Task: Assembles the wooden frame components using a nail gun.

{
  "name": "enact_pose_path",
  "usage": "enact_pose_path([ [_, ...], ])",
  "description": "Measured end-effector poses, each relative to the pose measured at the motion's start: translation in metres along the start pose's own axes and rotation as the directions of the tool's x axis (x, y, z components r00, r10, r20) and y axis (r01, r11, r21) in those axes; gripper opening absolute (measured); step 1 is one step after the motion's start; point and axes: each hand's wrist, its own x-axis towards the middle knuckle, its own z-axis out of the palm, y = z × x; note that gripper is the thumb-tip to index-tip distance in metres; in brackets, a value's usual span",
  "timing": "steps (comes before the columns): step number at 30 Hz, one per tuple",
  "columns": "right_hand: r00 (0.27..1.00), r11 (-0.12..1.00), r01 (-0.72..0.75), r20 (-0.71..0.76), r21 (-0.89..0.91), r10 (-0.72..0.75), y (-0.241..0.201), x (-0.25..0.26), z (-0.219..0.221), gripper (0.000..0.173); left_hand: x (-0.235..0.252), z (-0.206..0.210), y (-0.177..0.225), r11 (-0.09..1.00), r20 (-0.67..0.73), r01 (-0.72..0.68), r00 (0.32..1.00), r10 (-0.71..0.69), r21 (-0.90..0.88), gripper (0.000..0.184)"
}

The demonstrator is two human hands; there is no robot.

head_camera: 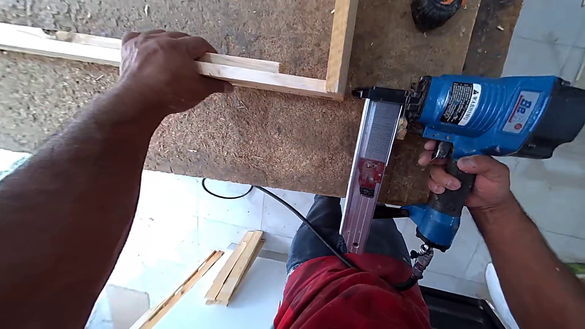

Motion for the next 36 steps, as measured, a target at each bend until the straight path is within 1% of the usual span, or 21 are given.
enact_pose_path([
  [9, 0.999, 0.998, -0.044, 0.018, 0.048, 0.043, 0.003, 0.013, -0.002, 0.041, 0.002, 0.005, -0.006, 0.999, -0.014, 0.029, 0.999, -0.030, -0.013, 0.046],
  [15, 0.998, 0.997, -0.063, 0.021, 0.043, 0.062, 0.001, 0.013, -0.004, 0.042, 0.003, 0.005, -0.007, 1.000, -0.011, 0.018, 1.000, -0.018, -0.015, 0.049],
  [19, 0.997, 0.996, -0.081, -0.002, 0.031, 0.081, -0.002, 0.014, -0.003, 0.040, 0.003, 0.006, -0.006, 0.999, -0.014, 0.033, 0.999, -0.033, -0.012, 0.049],
  [24, 0.982, 0.984, -0.171, -0.076, 0.039, 0.174, -0.005, 0.016, 0.006, 0.031, 0.004, 0.007, -0.003, 0.998, -0.009, 0.059, 0.998, -0.059, -0.010, 0.050],
  [28, 0.997, 0.997, -0.078, 0.008, 0.008, 0.078, -0.004, 0.015, -0.004, 0.037, 0.004, 0.003, -0.007, 1.000, -0.001, 0.020, 1.000, -0.020, 0.000, 0.049],
  [30, 0.999, 0.998, -0.045, 0.003, 0.034, 0.045, -0.001, 0.012, -0.009, 0.038, 0.009, 0.011, -0.019, 1.000, -0.010, -0.012, 1.000, 0.012, 0.000, 0.051],
  [32, 0.999, 0.997, -0.041, -0.007, 0.067, 0.041, 0.001, 0.011, -0.014, 0.039, 0.011, 0.018, -0.031, 1.000, -0.026, -0.014, 1.000, 0.014, -0.005, 0.053],
  [34, 0.999, 0.996, -0.036, -0.023, 0.076, 0.038, 0.003, 0.011, -0.017, 0.039, 0.014, 0.020, -0.034, 1.000, -0.027, -0.007, 1.000, 0.007, -0.001, 0.056],
  [36, 0.999, 0.996, -0.041, -0.021, 0.082, 0.043, 0.005, 0.014, -0.019, 0.039, 0.014, 0.019, -0.033, 1.000, -0.020, 0.006, 1.000, -0.006, -0.001, 0.056],
])
